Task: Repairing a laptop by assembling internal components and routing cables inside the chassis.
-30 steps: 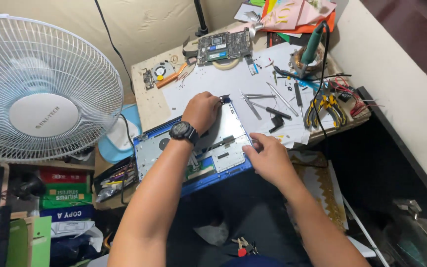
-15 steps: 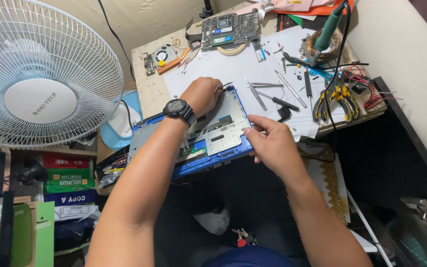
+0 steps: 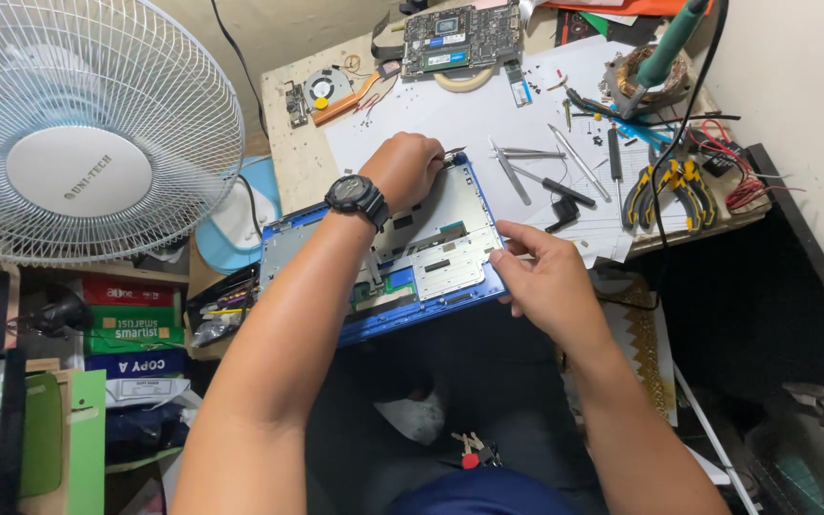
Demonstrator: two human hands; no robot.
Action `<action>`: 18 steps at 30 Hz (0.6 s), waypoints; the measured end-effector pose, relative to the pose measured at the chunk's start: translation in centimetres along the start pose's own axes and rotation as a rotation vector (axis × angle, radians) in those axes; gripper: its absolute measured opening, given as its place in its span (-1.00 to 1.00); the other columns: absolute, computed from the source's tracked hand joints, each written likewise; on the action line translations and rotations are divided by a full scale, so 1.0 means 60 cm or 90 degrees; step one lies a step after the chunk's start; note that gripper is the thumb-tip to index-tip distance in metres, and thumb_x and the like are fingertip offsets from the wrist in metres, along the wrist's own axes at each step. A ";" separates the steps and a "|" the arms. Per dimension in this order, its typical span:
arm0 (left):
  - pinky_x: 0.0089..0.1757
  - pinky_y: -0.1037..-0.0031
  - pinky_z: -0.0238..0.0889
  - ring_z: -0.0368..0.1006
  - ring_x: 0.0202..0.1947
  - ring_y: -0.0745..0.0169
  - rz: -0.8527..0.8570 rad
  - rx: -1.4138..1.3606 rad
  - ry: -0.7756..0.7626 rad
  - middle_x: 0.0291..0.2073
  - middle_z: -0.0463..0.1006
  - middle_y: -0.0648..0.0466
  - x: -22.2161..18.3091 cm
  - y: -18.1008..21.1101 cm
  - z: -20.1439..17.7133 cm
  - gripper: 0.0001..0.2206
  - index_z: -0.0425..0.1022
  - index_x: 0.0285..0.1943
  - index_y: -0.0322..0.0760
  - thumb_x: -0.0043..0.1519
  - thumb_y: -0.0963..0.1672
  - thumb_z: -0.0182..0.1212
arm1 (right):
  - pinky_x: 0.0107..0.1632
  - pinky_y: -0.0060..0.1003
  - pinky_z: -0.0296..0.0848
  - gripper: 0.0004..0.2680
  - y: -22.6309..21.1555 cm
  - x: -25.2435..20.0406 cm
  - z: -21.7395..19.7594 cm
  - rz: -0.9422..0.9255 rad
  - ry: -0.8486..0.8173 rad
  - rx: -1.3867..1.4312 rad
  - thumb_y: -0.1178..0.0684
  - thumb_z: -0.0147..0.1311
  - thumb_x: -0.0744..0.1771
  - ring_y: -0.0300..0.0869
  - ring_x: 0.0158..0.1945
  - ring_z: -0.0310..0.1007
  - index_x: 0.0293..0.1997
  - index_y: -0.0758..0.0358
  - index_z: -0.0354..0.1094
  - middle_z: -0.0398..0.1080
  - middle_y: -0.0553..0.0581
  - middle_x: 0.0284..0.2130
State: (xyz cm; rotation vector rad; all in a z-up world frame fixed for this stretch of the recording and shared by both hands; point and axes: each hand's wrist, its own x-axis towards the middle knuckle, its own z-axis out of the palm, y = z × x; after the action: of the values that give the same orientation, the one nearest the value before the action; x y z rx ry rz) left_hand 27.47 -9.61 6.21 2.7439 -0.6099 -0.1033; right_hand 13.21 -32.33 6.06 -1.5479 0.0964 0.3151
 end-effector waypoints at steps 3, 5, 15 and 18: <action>-0.08 0.15 0.39 0.54 -0.19 -0.20 0.002 -0.003 0.004 -0.26 0.63 -0.20 -0.004 0.003 0.001 -0.83 0.65 -0.14 -0.35 0.24 -0.19 0.13 | -0.61 -0.47 0.32 -0.66 0.002 -0.003 0.001 0.014 0.012 -0.009 0.13 0.15 0.31 -0.39 -0.58 0.39 0.22 0.36 0.38 0.49 0.03 -0.32; -0.09 0.14 0.39 0.54 -0.19 -0.20 0.005 -0.010 0.015 -0.26 0.63 -0.20 -0.007 0.003 0.004 -0.84 0.64 -0.15 -0.35 0.25 -0.19 0.14 | -0.61 -0.46 0.32 -0.66 0.008 -0.005 0.001 0.014 0.012 -0.015 0.13 0.14 0.30 -0.38 -0.57 0.40 0.23 0.35 0.38 0.50 0.03 -0.32; -0.13 0.11 0.37 0.50 -0.22 -0.21 0.042 0.016 0.080 -0.34 0.57 -0.18 -0.015 0.000 0.023 -0.88 0.58 -0.23 -0.39 0.25 -0.18 0.16 | -0.60 -0.42 0.42 -0.69 0.014 -0.018 0.006 -0.017 0.067 -0.124 0.14 0.18 0.29 -0.33 -0.54 0.45 0.16 0.25 0.45 0.38 0.04 -0.25; -0.12 0.12 0.37 0.50 -0.22 -0.19 0.032 0.042 0.063 -0.33 0.57 -0.17 -0.016 0.005 0.021 -0.87 0.59 -0.25 -0.38 0.25 -0.18 0.16 | -0.61 -0.45 0.40 -0.70 0.011 -0.017 0.006 -0.001 0.059 -0.112 0.14 0.18 0.29 -0.36 -0.55 0.45 0.15 0.23 0.45 0.38 0.03 -0.27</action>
State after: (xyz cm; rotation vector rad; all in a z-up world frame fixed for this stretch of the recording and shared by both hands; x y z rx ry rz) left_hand 26.27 -9.85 5.14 2.7748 -0.6652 0.0648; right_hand 11.99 -32.13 5.67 -1.7376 0.1435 0.2560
